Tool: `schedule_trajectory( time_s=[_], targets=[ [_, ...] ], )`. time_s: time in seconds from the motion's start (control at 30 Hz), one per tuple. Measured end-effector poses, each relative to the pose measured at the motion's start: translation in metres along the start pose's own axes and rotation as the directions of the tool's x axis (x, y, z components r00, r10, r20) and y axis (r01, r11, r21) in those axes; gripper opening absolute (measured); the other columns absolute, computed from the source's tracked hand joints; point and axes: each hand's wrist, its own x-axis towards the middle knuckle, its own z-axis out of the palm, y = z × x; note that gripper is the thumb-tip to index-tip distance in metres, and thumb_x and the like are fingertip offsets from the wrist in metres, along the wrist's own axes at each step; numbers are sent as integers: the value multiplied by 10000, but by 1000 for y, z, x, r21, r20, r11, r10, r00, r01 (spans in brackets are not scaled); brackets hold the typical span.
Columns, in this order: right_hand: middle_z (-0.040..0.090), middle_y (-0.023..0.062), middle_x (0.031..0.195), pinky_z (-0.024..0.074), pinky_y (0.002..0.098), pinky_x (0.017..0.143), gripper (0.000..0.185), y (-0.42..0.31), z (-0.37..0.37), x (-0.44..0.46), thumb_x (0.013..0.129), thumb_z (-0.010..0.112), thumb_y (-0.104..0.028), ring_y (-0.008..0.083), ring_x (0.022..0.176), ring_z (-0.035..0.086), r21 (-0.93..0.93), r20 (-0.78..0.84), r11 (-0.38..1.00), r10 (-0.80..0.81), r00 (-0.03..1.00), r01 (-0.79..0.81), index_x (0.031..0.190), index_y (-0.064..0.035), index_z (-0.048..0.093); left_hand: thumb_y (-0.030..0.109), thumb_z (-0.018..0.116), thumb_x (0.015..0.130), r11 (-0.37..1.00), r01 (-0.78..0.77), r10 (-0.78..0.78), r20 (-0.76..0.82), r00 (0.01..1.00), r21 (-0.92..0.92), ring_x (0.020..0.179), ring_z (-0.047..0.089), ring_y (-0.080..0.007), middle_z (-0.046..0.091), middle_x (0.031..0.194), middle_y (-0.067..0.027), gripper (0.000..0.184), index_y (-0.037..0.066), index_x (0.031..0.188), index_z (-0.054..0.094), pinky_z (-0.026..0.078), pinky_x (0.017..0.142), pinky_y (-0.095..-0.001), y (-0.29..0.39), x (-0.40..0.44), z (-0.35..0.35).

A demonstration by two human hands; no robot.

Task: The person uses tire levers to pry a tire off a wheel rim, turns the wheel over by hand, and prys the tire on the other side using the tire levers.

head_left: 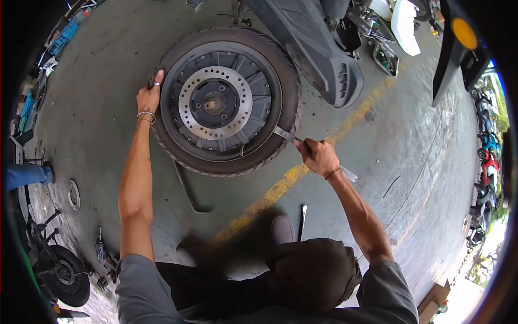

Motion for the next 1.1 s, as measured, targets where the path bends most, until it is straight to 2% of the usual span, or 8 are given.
schedule_trajectory(
  time_s=[0.33,0.43,0.5,0.57,0.7,0.9,1.03,1.1],
  targets=[
    [660,239,785,503,487,757,492,36,29,-79,932,513,-489,456,840,628,-97,129,821,571,811,-563,891,-39,707,893,314,745,957,109,-59,187,981,-270,1394,285,-418,342,1474,-277,1128,-4,1423,402,227,1153,-418,-8,5,-8],
    [669,240,890,490,480,820,528,39,68,-50,934,504,-502,433,900,625,-57,-415,956,240,878,-288,1010,-12,688,880,271,771,903,138,-34,253,967,-407,1413,244,-421,301,1492,-288,1113,5,1455,345,166,1171,-411,-22,17,3],
    [641,220,1088,475,413,882,655,16,46,16,941,444,-585,354,1017,616,571,-71,670,615,785,-473,1142,10,630,843,279,807,872,101,-20,170,985,-480,1427,236,-386,305,1505,-257,1047,23,1453,361,161,1169,-402,-14,9,9],
    [569,179,1282,426,368,967,804,-14,28,81,936,361,-663,293,1138,561,845,339,107,649,681,-523,1370,4,476,823,281,823,879,164,-95,171,981,-449,1424,248,-382,322,1490,-268,1038,-18,1422,382,171,1163,-401,-17,12,13],
    [367,165,1492,247,348,1122,837,-24,35,128,951,348,-617,278,1352,368,914,257,74,653,712,-398,1459,46,307,790,297,837,882,395,-341,229,912,-259,1344,368,-435,438,1359,-353,1064,-169,1253,493,277,1114,-423,-15,13,5],
    [554,223,1296,419,409,1029,575,-19,49,136,977,301,-391,332,1168,560,894,185,77,834,520,-441,1358,-1,484,720,294,886,889,453,-451,37,892,-65,1089,568,-491,625,1068,-338,869,-39,1030,691,440,956,-492,12,6,1],
    [596,336,1147,437,486,955,565,-29,63,143,942,312,-347,457,1072,586,275,-221,455,887,405,-847,1127,102,602,738,245,887,913,408,-408,-77,910,-14,1030,594,-496,638,964,-347,925,-74,923,687,456,900,-518,12,3,9],
    [600,338,1134,421,503,956,615,-37,56,144,917,318,-402,473,1083,573,571,-156,213,976,151,-793,1100,101,621,759,235,878,926,373,-372,31,928,-52,1055,576,-495,625,982,-348,935,-60,937,682,436,933,-511,11,1,4]
  ],
)
